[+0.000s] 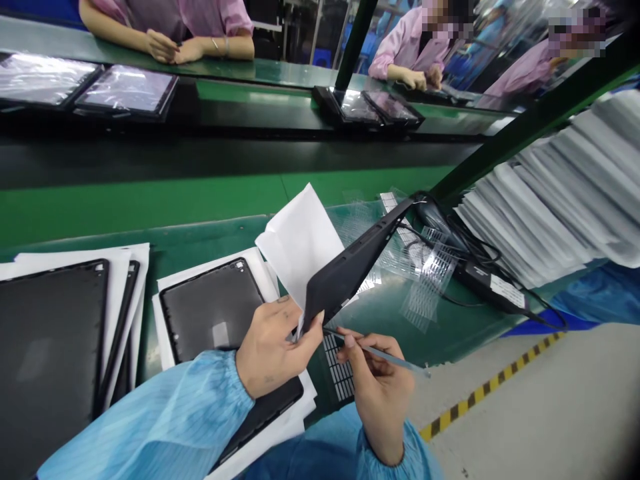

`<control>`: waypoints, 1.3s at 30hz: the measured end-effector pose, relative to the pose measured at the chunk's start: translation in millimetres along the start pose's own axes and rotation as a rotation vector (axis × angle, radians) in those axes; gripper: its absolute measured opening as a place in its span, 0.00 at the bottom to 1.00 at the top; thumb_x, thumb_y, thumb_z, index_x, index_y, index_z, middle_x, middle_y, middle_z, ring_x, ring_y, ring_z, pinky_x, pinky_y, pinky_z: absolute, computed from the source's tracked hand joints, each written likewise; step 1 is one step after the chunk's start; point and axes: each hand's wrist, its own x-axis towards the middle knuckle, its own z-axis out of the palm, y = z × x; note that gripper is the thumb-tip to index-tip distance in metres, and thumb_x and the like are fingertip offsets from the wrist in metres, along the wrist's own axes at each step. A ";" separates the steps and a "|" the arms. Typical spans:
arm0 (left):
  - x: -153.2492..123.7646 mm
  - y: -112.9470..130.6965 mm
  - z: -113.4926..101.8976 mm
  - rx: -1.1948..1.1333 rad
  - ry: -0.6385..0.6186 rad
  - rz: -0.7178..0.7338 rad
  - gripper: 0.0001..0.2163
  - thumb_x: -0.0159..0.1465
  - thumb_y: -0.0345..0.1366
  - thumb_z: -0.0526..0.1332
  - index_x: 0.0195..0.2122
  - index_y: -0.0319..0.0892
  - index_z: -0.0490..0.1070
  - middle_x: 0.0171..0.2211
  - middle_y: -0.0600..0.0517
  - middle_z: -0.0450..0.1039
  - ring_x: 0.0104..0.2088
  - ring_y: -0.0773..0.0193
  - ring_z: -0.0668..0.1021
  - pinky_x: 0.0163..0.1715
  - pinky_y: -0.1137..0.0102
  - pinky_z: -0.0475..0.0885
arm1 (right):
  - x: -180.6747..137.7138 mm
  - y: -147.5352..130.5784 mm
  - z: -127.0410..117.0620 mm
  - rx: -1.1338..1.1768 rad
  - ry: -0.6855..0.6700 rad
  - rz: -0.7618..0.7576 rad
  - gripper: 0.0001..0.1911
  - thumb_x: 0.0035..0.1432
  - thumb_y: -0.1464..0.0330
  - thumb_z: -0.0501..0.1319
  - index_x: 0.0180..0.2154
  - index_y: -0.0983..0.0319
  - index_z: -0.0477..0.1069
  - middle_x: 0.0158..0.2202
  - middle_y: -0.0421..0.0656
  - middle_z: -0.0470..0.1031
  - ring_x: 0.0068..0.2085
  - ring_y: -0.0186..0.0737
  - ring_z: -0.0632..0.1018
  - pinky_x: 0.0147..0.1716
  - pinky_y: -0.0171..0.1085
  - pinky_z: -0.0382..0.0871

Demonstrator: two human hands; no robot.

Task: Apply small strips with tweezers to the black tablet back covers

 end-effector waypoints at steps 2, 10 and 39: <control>0.5 0.8 -0.6 -0.008 -0.004 -0.032 0.13 0.55 0.23 0.61 0.20 0.42 0.58 0.21 0.57 0.68 0.24 0.71 0.73 0.26 0.76 0.67 | -1.0 0.9 -0.1 0.003 -0.020 0.000 0.08 0.54 0.69 0.64 0.31 0.60 0.65 0.33 0.44 0.79 0.24 0.35 0.78 0.25 0.33 0.75; -5.1 -0.1 -0.4 0.038 -0.011 -0.082 0.12 0.57 0.26 0.62 0.20 0.41 0.60 0.17 0.59 0.61 0.18 0.73 0.67 0.22 0.74 0.62 | -7.7 14.4 2.5 -0.043 0.005 -0.025 0.04 0.56 0.68 0.62 0.32 0.60 0.67 0.36 0.46 0.79 0.26 0.35 0.78 0.27 0.34 0.75; 0.8 -1.0 -7.5 -0.028 -0.113 -0.435 0.07 0.59 0.37 0.61 0.29 0.38 0.72 0.25 0.52 0.76 0.24 0.66 0.76 0.26 0.73 0.72 | -4.8 8.3 -3.6 -0.008 -0.039 -0.079 0.03 0.58 0.67 0.60 0.34 0.60 0.68 0.39 0.45 0.78 0.28 0.36 0.78 0.29 0.35 0.74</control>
